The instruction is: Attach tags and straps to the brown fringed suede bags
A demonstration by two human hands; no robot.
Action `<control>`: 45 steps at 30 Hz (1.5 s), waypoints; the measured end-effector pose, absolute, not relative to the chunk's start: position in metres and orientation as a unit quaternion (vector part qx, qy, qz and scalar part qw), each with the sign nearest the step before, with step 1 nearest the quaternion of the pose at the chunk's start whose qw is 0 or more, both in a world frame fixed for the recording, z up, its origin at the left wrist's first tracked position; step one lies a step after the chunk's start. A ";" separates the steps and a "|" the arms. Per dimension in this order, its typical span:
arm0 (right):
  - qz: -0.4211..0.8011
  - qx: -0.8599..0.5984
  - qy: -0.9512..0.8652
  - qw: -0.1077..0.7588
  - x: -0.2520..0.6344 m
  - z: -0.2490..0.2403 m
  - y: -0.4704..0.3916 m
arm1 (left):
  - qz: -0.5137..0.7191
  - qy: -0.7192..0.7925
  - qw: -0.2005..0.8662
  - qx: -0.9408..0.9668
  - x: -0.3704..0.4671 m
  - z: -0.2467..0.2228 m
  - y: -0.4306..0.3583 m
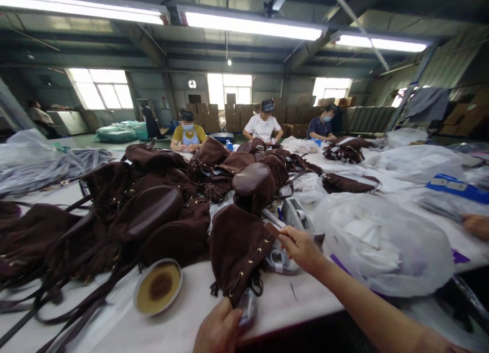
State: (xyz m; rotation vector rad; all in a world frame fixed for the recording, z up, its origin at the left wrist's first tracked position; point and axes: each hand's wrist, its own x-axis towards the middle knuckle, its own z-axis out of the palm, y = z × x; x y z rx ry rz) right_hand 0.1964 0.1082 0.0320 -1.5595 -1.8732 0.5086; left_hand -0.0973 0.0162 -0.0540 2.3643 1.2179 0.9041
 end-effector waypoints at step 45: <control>0.700 -0.370 -0.233 0.565 0.102 -0.001 -0.017 | 0.364 0.522 0.190 0.748 -0.027 0.027 -0.010</control>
